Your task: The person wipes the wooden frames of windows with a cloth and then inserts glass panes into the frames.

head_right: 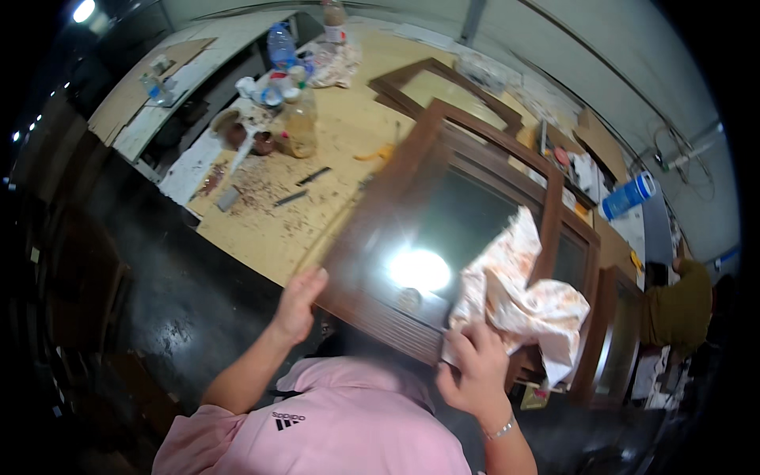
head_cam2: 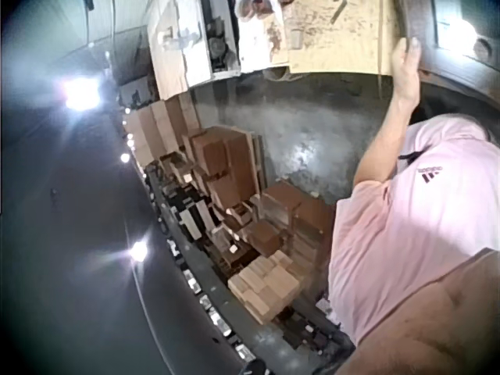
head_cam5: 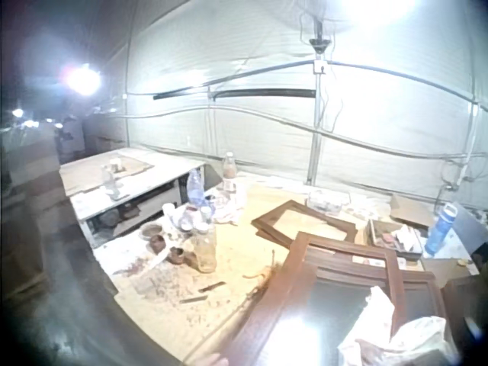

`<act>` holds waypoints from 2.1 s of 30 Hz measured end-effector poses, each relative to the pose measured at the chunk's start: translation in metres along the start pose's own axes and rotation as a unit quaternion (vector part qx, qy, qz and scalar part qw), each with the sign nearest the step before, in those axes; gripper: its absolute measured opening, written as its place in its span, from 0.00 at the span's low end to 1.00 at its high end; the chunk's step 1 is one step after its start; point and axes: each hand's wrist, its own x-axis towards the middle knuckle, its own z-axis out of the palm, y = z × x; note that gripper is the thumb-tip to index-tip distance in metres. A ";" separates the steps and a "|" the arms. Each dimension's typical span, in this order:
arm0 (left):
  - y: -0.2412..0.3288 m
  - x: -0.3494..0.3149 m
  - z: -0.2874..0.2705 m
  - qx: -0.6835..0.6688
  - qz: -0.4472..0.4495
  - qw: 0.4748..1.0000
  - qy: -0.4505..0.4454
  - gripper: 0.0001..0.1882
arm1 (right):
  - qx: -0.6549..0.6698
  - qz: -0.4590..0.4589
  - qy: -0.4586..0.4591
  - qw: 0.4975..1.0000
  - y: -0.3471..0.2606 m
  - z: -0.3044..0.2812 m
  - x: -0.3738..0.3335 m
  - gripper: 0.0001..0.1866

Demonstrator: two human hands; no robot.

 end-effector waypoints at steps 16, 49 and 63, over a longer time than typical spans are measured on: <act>0.052 0.132 -0.350 0.260 0.144 0.894 0.335 0.06 | -0.031 0.234 0.098 0.967 -0.016 0.039 0.019 0.07; 0.111 0.165 -0.435 0.693 0.059 0.652 0.303 0.10 | -0.144 0.243 0.107 0.953 -0.016 0.049 0.020 0.07; 0.075 0.171 -0.474 0.484 0.018 0.783 0.389 0.05 | -0.137 0.264 0.086 0.951 -0.020 0.048 0.023 0.08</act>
